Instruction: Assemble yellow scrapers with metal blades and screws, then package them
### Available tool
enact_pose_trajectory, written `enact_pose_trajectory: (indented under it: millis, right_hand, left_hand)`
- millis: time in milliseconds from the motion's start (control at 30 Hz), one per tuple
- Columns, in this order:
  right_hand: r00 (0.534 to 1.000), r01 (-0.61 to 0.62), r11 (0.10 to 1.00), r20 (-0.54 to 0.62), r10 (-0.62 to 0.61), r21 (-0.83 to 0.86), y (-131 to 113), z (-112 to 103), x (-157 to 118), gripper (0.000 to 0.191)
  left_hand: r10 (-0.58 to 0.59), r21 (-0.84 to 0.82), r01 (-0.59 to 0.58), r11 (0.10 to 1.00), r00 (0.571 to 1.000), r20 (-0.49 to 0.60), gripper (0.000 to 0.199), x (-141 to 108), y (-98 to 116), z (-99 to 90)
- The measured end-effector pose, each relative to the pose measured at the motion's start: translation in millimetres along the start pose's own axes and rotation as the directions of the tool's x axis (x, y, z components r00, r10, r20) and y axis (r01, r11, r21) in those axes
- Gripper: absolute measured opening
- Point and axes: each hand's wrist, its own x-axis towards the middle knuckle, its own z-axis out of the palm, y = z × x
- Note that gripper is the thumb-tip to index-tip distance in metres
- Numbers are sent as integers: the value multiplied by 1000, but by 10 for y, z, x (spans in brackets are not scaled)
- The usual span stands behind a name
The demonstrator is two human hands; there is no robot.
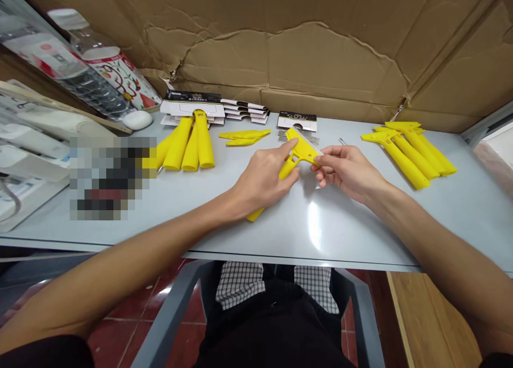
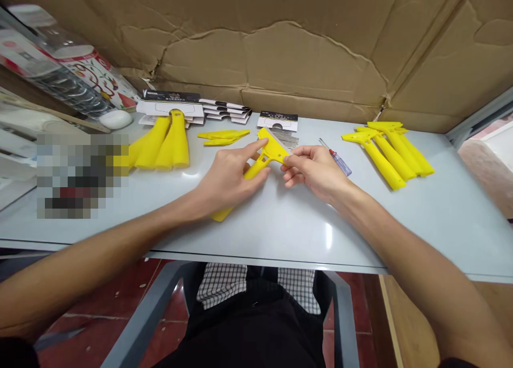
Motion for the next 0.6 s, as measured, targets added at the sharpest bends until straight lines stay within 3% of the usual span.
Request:
enact_pose_trajectory:
  millis: [233, 600]
  right_hand:
    - [1000, -7, 1000, 7, 7, -3, 8, 24, 2, 17]
    - [1000, 4, 1000, 10, -4, 2, 31, 55, -10, 16]
  left_hand:
    - [54, 146, -59, 988, 998, 35, 59, -2, -73, -15]
    - [53, 153, -64, 986, 996, 73, 64, -1, -44, -42]
